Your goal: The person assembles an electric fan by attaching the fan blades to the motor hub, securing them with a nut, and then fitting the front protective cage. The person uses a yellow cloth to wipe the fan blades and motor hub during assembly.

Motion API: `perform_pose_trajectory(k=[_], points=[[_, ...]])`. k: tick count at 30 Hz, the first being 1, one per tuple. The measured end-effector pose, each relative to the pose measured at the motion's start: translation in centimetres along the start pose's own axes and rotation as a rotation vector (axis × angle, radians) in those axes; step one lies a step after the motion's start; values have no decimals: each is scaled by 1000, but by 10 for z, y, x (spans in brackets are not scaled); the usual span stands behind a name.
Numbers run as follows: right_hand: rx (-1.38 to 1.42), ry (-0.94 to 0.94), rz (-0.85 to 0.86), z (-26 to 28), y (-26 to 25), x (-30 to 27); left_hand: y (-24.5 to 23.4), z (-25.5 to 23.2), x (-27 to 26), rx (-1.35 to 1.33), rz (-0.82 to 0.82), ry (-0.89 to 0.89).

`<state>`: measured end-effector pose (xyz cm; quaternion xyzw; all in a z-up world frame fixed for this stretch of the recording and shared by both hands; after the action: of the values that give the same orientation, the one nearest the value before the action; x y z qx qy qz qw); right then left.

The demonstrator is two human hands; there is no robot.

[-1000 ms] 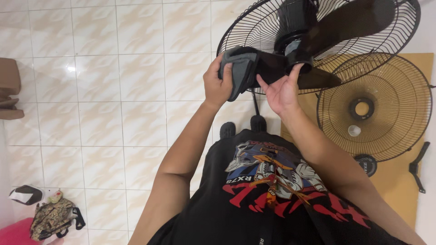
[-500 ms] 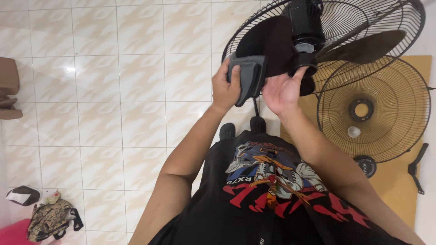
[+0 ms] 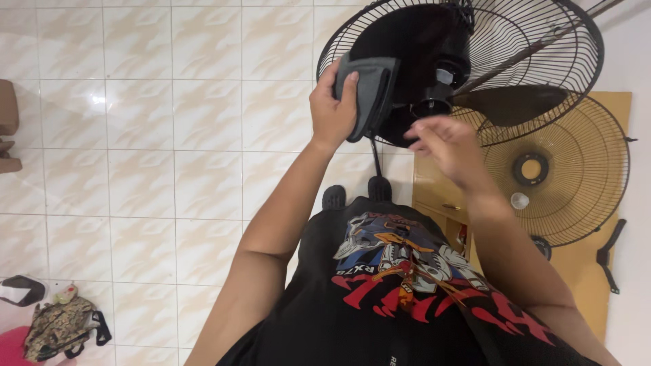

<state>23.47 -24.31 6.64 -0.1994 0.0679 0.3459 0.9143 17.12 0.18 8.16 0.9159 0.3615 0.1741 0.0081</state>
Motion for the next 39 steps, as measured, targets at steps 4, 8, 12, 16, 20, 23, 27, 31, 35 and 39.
perform_pose_trajectory(k=[4, 8, 12, 16, 20, 23, 27, 31, 35, 39], points=[[53, -384, -365, 53, -38, -6, 26, -30, 16, 54, 88, 88], [19, -529, -449, 86, -61, 8, 59, -56, 23, 108, 169, 201], [357, -393, -479, 60, -79, 33, 80, -59, 24, 78, 169, 183], [581, -333, -491, 22, -98, 54, 90, -51, 13, 100, 218, 195], [741, -279, -479, -8, -105, 53, 101, -40, -10, 185, 272, 214], [819, -241, -494, -21, -105, 50, 104, -37, -19, 250, 335, 280], [845, -233, -520, -32, -104, 43, 107, -42, -25, 374, 402, 390], [904, -196, -535, -39, -105, 42, 116, -56, -22, 592, 494, 470], [926, -181, -541, -50, -105, 39, 123, -65, -24, 834, 603, 594], [943, -182, -494, -54, -103, 40, 119, -65, -28, 1040, 683, 601]])
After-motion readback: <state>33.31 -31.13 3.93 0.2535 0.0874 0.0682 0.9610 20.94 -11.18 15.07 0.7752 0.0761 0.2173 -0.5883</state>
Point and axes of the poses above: each hand's wrist, its own x-axis towards the middle knuckle, its own y-axis out of the palm, z = x × y, the point moved 7 cm from there along x, towards the middle knuckle, and after that the axes turned 5 degrees about -x, right-handed, at the moved point
